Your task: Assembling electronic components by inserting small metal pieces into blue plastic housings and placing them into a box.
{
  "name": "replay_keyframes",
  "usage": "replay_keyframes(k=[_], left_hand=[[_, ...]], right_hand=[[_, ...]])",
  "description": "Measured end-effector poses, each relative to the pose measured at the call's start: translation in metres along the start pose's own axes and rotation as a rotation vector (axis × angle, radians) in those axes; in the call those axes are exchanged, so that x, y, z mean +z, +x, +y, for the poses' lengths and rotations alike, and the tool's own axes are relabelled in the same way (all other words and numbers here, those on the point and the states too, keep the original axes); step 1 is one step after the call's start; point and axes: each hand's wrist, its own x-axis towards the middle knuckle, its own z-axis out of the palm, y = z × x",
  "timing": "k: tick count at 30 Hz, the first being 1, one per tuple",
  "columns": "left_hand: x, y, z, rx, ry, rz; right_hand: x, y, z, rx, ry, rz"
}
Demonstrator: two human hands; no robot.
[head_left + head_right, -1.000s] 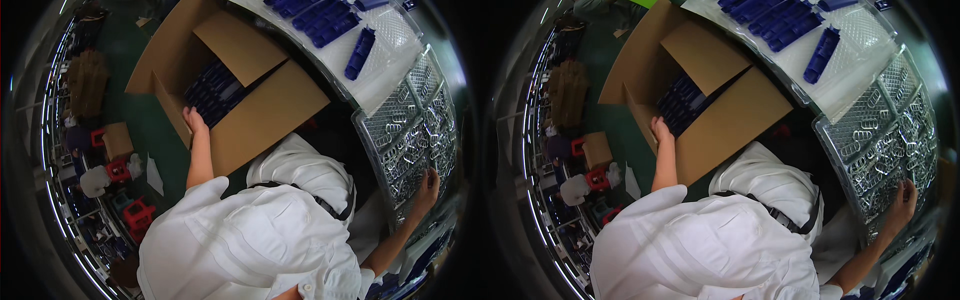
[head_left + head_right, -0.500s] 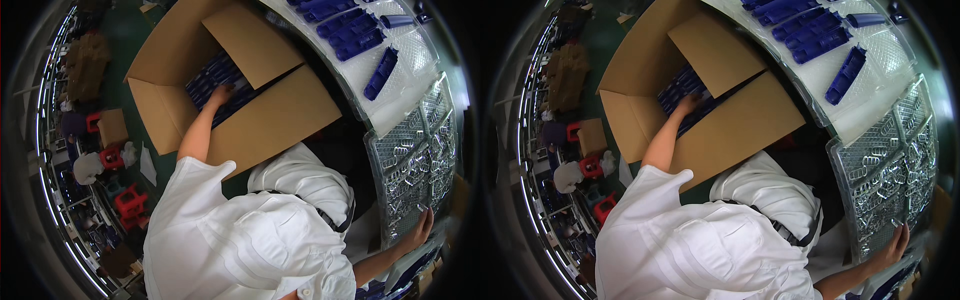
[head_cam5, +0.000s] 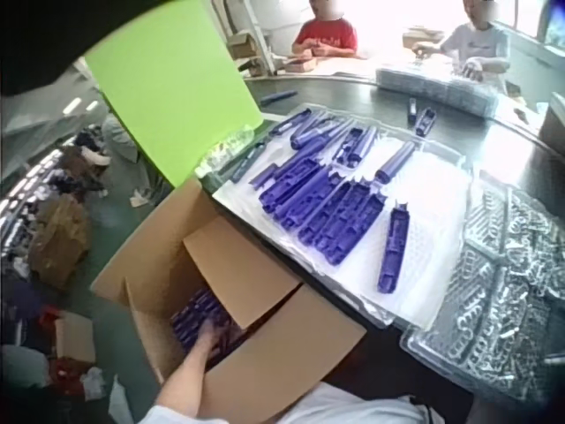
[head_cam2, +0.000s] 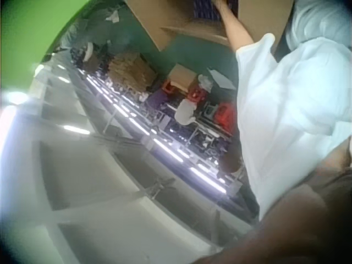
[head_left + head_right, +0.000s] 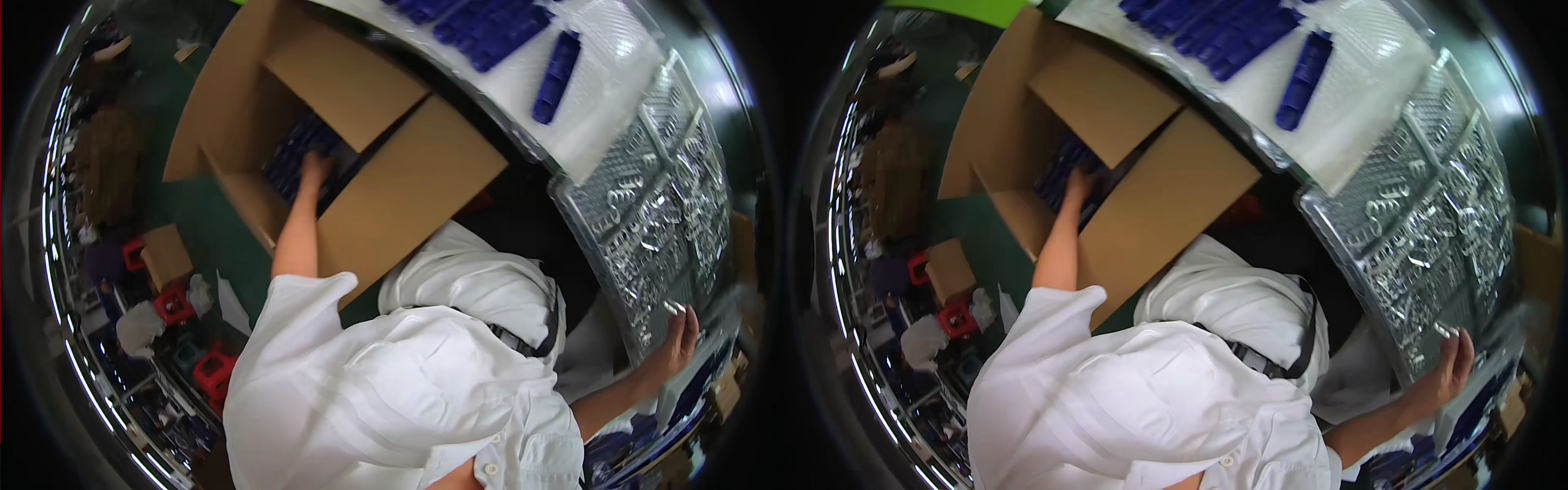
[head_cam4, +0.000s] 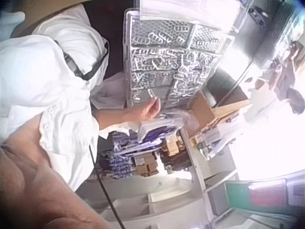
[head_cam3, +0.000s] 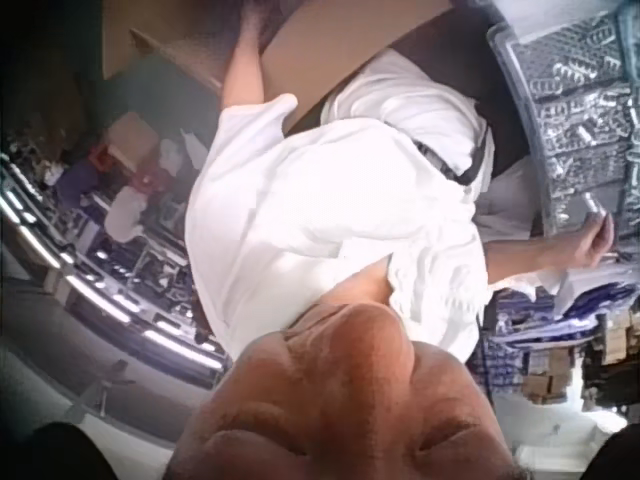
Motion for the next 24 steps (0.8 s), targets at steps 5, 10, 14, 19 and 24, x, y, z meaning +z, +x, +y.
replay_keyframes(k=[5,10,14,19,24], left_hand=[[-0.107,-0.042,-0.026,-0.408,-1.283,0.251],[-0.191,-0.144,0.06,0.125,-1.886,-0.174],[-0.182,-0.182,0.245,0.301,-1.933,-0.662],[-0.11,-0.259,0.411,0.074,-1.813,-1.473],[-0.05,-0.303,0.491,-0.089,-1.443,-1.9]], right_hand=[[0.04,-0.009,-0.014,0.15,0.434,-0.146],[0.056,-0.015,-0.042,0.183,0.565,-0.254],[0.053,-0.022,-0.051,0.168,0.576,-0.217],[0.048,-0.031,-0.061,0.086,0.65,-0.287],[0.046,-0.055,-0.094,-0.059,0.607,-0.269]])
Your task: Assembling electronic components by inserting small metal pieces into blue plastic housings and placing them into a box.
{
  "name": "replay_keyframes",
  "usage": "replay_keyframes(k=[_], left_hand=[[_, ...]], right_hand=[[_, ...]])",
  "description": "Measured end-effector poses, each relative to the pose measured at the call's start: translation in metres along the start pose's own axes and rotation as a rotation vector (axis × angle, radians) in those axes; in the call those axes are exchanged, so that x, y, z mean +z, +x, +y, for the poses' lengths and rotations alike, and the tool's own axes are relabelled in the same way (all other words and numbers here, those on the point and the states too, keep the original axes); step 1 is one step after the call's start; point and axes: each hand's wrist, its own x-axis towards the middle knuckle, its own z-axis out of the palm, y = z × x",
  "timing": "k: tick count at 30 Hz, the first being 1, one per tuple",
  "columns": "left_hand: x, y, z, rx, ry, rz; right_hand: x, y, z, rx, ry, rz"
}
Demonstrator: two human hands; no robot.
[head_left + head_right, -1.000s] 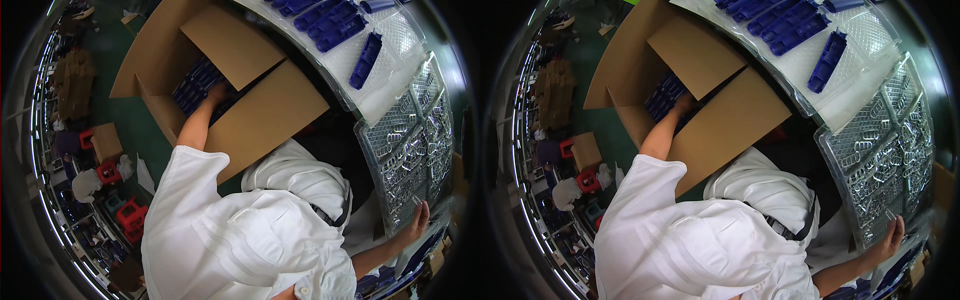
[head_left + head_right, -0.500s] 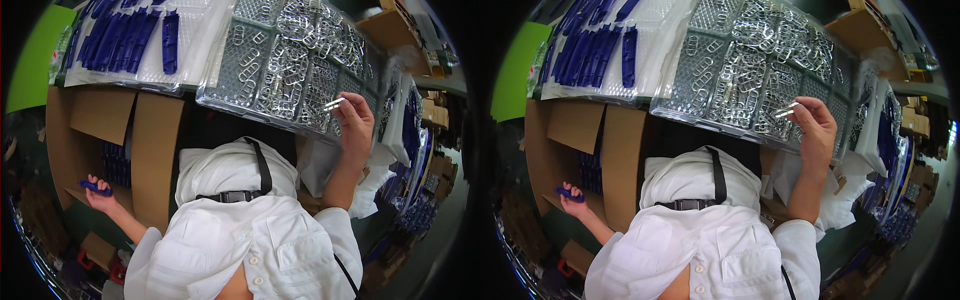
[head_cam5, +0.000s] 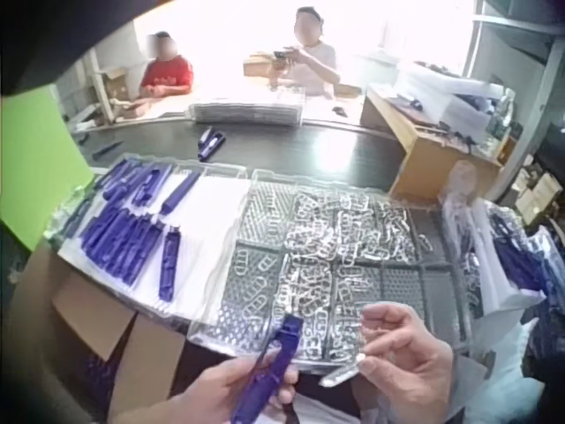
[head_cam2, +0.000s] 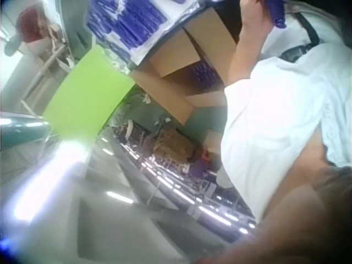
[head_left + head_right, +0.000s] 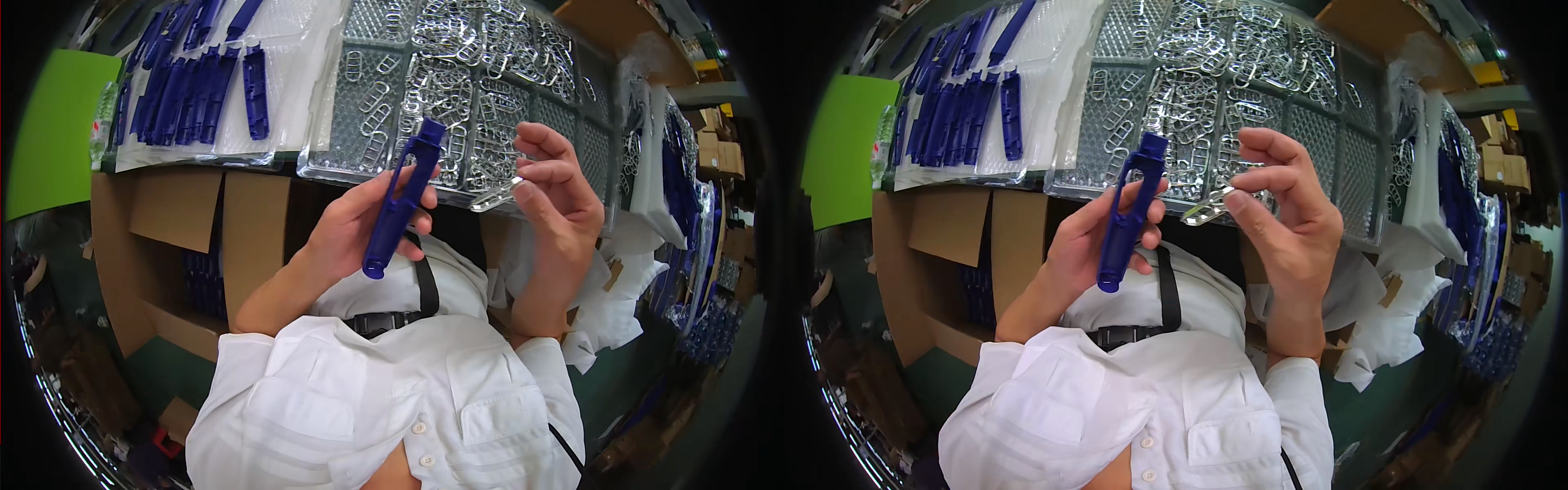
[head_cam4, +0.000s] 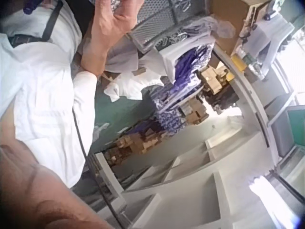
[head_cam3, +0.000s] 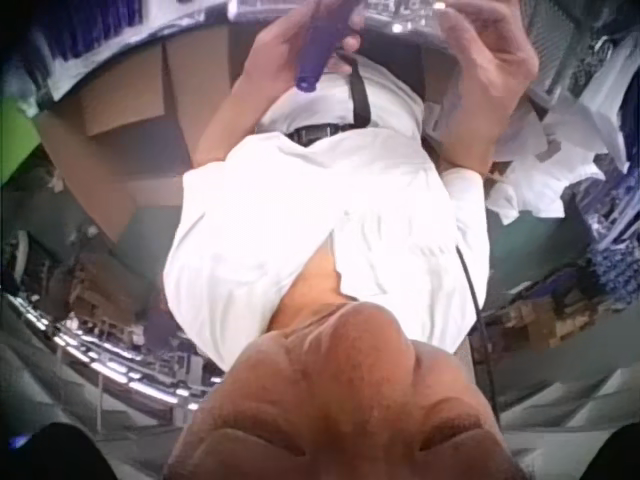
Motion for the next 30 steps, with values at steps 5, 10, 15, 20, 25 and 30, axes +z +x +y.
replay_keyframes(k=[5,10,15,20,25,30], left_hand=[[0.005,0.015,-0.022,-0.18,0.127,0.089],[0.008,0.017,-0.025,-0.124,0.278,0.089],[0.013,0.013,-0.023,-0.04,0.491,0.16],[0.01,0.009,-0.018,-0.018,0.544,0.165],[0.001,0.005,-0.016,-0.016,0.647,0.172],[0.007,0.008,-0.02,0.315,0.993,0.181]], right_hand=[[0.003,-0.004,0.001,-0.181,-0.407,-0.071],[0.012,-0.006,0.014,-0.105,-0.533,-0.132],[0.019,-0.007,0.021,-0.09,-0.629,-0.143],[0.024,-0.004,0.027,-0.122,-0.688,-0.176],[0.029,-0.003,0.037,-0.183,-0.803,-0.229],[0.049,-0.007,0.031,-0.253,-0.787,0.12]])
